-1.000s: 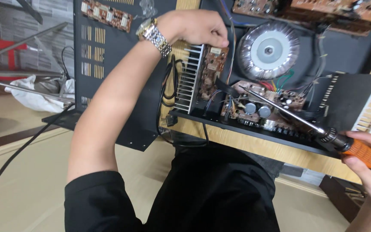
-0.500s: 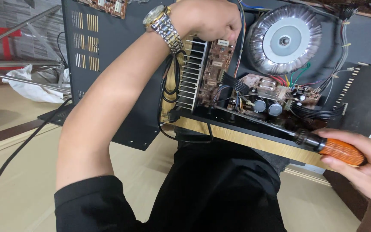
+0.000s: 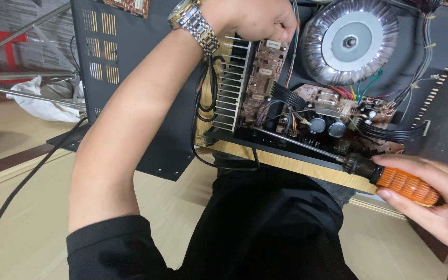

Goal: Repairing an audio amplifier by connecting internal circuit boards and securing them with a screwdriver

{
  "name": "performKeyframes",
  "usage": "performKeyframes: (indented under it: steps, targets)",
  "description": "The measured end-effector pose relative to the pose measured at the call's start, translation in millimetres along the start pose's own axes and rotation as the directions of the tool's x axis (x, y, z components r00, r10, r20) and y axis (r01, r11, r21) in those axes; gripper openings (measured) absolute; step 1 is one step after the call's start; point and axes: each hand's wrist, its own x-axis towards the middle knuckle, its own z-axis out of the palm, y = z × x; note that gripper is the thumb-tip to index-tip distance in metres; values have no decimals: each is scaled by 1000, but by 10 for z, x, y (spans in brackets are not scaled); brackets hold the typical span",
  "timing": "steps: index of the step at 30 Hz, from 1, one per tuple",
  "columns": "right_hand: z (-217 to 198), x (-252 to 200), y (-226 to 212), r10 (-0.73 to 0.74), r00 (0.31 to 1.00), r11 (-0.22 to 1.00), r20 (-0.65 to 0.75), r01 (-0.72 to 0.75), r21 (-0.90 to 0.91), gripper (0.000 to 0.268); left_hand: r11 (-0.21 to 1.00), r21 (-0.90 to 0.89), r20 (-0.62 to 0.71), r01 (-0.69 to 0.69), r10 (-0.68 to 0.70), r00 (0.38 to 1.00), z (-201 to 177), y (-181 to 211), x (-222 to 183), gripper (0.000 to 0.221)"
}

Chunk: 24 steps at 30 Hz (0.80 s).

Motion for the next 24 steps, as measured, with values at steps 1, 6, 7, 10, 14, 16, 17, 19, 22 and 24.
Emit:
performKeyframes:
  steps: [1, 6, 7, 10, 14, 16, 17, 19, 22, 24]
  targets:
    - [-6, -2, -28, 1, 1000, 1000, -1, -1, 0, 50, 1000, 1, 1, -1, 1, 1000, 9, -30, 19, 19]
    - [-37, 23, -124, 77, 997, 997, 2, -77, -14, 49, 1000, 9, 9, -10, 9, 1000, 15, -50, 42, 20]
    - [-23, 21, -103, 75, 997, 997, 1, -75, -15, 49, 1000, 10, 8, -9, 9, 1000, 26, -86, 64, 20]
    - [9, 23, -37, 111, 994, 994, -15, -110, 18, 48, 999, -30, 22, 12, -11, 1000, 49, -178, 115, 18]
    - [90, 7, 57, 210, 977, 965, -31, -202, 166, 43, 999, -35, 26, -12, 13, 1000, 79, -256, 166, 17]
    - [112, 6, 85, 267, 963, 935, -39, -249, 253, 42, 999, -43, 20, -4, 4, 1000, 79, -244, 165, 17]
    - [101, 19, 84, 306, 952, 918, -23, -289, 270, 40, 1000, -22, 13, 6, -6, 1000, 65, -216, 151, 17]
    - [86, 39, 80, 344, 939, 901, -9, -327, 286, 39, 1000, -1, 3, 15, -15, 1000, 59, -229, 169, 17]
    - [84, 51, 66, 376, 926, 877, 10, -360, 318, 37, 999, 5, 14, -41, 40, 999, 65, -255, 201, 16]
    - [97, 50, 53, 371, 929, 885, -9, -351, 306, 37, 1000, -9, -14, 27, -27, 1000, 43, -144, 133, 18]
